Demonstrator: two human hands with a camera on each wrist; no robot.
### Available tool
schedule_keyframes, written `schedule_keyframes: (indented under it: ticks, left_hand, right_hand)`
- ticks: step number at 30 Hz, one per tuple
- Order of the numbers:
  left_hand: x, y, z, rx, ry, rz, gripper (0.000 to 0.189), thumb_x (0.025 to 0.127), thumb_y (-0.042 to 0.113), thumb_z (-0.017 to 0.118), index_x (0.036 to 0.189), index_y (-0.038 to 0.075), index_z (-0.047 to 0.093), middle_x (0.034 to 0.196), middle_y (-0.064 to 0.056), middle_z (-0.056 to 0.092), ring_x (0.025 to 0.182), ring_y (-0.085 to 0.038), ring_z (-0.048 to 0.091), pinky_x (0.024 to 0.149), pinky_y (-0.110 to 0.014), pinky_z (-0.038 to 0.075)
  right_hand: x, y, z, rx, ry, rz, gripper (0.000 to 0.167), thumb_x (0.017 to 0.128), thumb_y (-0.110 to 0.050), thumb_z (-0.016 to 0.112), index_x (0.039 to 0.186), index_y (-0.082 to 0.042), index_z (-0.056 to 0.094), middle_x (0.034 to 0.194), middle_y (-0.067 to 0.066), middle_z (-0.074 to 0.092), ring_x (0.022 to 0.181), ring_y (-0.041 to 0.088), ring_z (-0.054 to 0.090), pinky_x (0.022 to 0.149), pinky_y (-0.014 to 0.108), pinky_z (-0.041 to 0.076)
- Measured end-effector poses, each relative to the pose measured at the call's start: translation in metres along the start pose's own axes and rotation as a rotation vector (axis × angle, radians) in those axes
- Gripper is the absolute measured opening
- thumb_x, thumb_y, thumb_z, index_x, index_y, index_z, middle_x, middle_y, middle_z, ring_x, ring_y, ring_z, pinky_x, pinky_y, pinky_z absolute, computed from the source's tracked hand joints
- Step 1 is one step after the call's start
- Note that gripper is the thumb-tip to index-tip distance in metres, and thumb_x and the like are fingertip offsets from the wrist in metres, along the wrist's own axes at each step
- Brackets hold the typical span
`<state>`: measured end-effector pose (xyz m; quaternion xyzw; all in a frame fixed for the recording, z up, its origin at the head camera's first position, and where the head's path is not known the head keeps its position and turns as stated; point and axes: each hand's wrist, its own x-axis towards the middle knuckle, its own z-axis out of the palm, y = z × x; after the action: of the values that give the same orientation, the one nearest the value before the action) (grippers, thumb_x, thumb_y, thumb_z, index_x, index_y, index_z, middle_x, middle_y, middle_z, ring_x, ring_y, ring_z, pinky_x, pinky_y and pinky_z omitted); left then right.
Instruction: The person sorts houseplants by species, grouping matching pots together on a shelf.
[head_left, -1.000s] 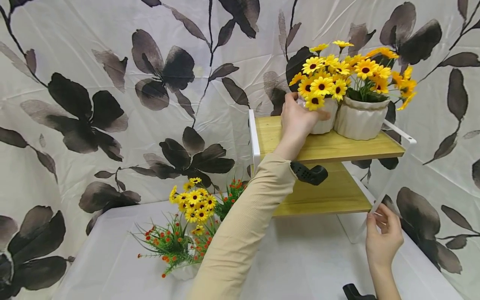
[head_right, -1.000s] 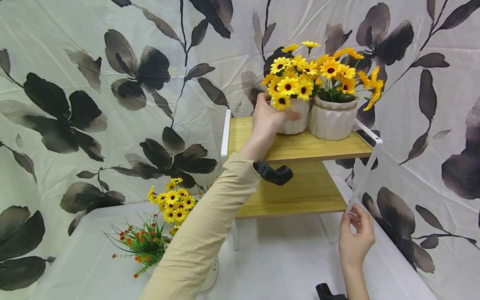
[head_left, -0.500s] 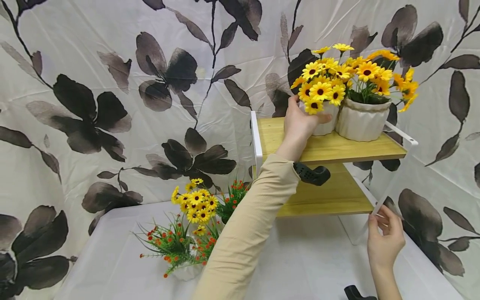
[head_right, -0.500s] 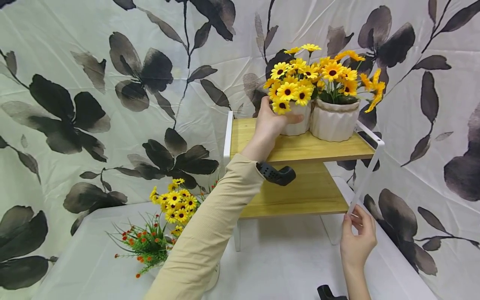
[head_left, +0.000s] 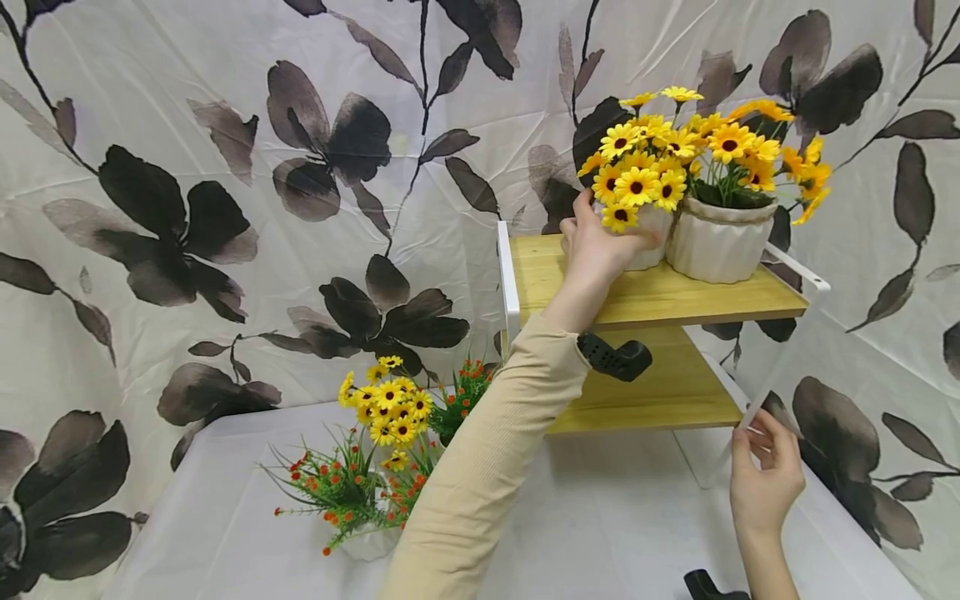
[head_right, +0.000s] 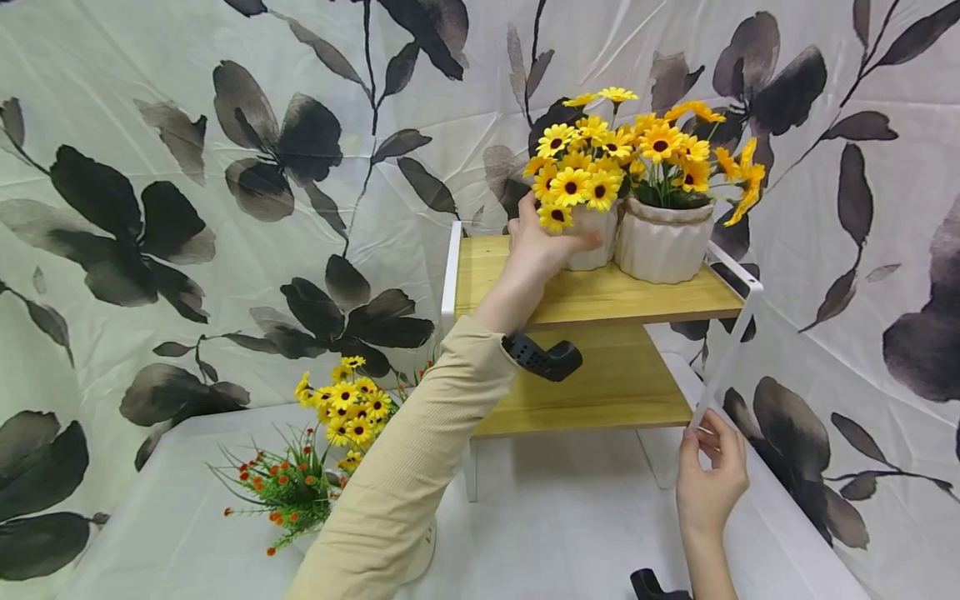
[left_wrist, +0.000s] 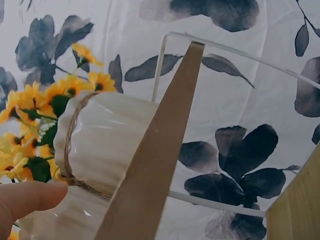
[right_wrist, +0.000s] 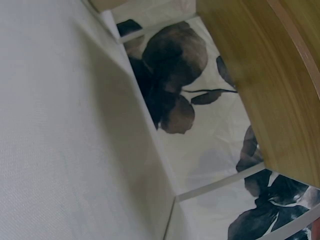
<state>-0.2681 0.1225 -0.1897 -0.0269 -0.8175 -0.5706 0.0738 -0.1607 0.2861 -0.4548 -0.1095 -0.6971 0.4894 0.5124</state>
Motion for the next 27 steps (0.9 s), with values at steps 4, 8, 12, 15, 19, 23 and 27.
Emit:
schedule_keyframes:
  ticks: [4, 8, 12, 15, 19, 23, 27]
  left_hand:
    - [-0.008, -0.004, -0.006, -0.007, -0.022, 0.021, 0.104, 0.071, 0.026, 0.084, 0.151, 0.029, 0.019, 0.145, -0.005, 0.034, 0.131, -0.020, 0.039, 0.106, -0.032, 0.038]
    - [-0.016, -0.009, -0.013, 0.009, -0.038, 0.077, 0.100, 0.074, 0.023, 0.081, 0.152, 0.025, 0.018, 0.148, -0.007, 0.032, 0.134, -0.021, 0.039, 0.110, -0.032, 0.037]
    - [-0.027, -0.012, -0.020, 0.028, -0.071, 0.169, 0.098, 0.077, 0.022, 0.079, 0.152, 0.021, 0.017, 0.149, -0.009, 0.031, 0.134, -0.023, 0.039, 0.110, -0.035, 0.038]
    - [-0.036, -0.012, -0.026, 0.029, -0.095, 0.219, 0.097, 0.078, 0.023, 0.077, 0.153, 0.020, 0.016, 0.149, -0.010, 0.030, 0.134, -0.025, 0.039, 0.110, -0.038, 0.039]
    - [-0.050, -0.015, -0.035, 0.024, -0.127, 0.286, 0.094, 0.081, 0.024, 0.075, 0.153, 0.020, 0.014, 0.149, -0.010, 0.029, 0.136, -0.024, 0.037, 0.110, -0.042, 0.039]
    - [-0.064, -0.022, -0.042, 0.003, -0.158, 0.341, 0.092, 0.083, 0.023, 0.072, 0.154, 0.021, 0.014, 0.150, -0.011, 0.029, 0.137, -0.022, 0.035, 0.111, -0.044, 0.037]
    - [-0.077, -0.031, -0.047, -0.012, -0.171, 0.408, 0.088, 0.084, 0.022, 0.071, 0.153, 0.020, 0.017, 0.151, -0.011, 0.030, 0.139, -0.022, 0.034, 0.113, -0.042, 0.035]
  right_hand:
    - [-0.001, 0.000, 0.000, -0.010, 0.000, -0.001, 0.032, 0.085, 0.013, 0.060, 0.116, 0.011, 0.062, 0.098, -0.026, 0.051, 0.083, -0.008, 0.053, 0.077, 0.001, 0.043]
    - [0.000, -0.003, -0.001, -0.012, -0.006, -0.013, 0.032, 0.085, 0.012, 0.060, 0.117, 0.008, 0.062, 0.098, -0.027, 0.051, 0.084, -0.010, 0.053, 0.078, 0.001, 0.044]
    - [0.000, -0.004, -0.002, -0.010, -0.008, -0.014, 0.032, 0.086, 0.012, 0.059, 0.117, 0.008, 0.062, 0.098, -0.028, 0.050, 0.086, -0.011, 0.053, 0.079, 0.001, 0.044]
    - [0.001, -0.004, -0.002, -0.012, -0.010, -0.006, 0.032, 0.086, 0.012, 0.059, 0.117, 0.008, 0.062, 0.098, -0.028, 0.050, 0.086, -0.011, 0.053, 0.079, 0.001, 0.044]
    - [0.000, -0.003, -0.002, -0.008, -0.008, -0.003, 0.032, 0.085, 0.012, 0.059, 0.117, 0.008, 0.062, 0.098, -0.028, 0.050, 0.086, -0.011, 0.054, 0.079, 0.001, 0.044]
    - [0.000, -0.003, -0.001, 0.000, -0.004, -0.009, 0.032, 0.085, 0.013, 0.059, 0.116, 0.008, 0.062, 0.097, -0.027, 0.051, 0.085, -0.011, 0.054, 0.078, 0.001, 0.044]
    - [0.000, -0.004, -0.001, 0.002, -0.005, -0.012, 0.032, 0.085, 0.013, 0.059, 0.116, 0.008, 0.062, 0.097, -0.027, 0.051, 0.084, -0.011, 0.054, 0.078, 0.001, 0.044]
